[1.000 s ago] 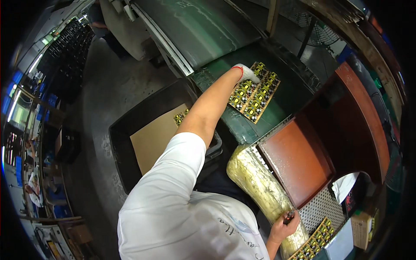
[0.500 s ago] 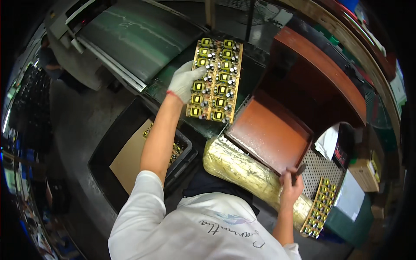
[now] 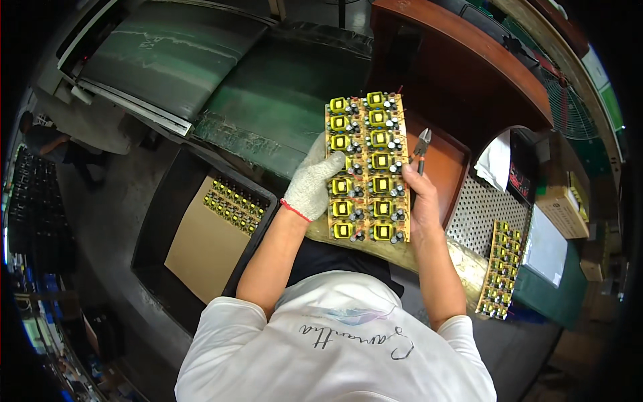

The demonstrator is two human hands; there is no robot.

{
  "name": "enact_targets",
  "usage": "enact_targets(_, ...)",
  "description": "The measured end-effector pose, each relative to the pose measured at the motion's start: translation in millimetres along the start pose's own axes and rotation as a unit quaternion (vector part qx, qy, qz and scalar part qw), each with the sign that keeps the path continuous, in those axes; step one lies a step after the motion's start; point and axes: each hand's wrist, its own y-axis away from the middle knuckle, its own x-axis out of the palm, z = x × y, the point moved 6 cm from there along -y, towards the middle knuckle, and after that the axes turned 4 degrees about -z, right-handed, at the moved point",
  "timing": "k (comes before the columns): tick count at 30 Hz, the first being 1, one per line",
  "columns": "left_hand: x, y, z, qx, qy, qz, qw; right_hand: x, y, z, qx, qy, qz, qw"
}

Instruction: The recorder is manually cutting or separating individual components from a printed circuit board (PCB) panel using a hand cutter.

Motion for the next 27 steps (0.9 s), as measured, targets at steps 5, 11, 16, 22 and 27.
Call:
enact_targets(5,1,5,2,-0.201,-0.102,-0.009,0.974,5,16,35,-0.030,0.133,-0.034,0.990)
enact_targets(11,21,-4,19,-0.135,0.130,0.013,0.982,53,32,45,-0.108,0.153,0.083,0.979)
enact_targets(16,1,-6,26,-0.109,0.164,0.023,0.980,43,18,39,-0.127,0.334,0.111,0.927)
enact_targets(22,-7,-5,28,-0.107,0.283,0.078,0.950,-2,19,47,-0.276,0.617,-0.003,0.737)
enact_targets(27,-18,-7,41,-0.071,0.296,0.079,0.949,-17,36,33,-0.334,0.709,0.067,0.617)
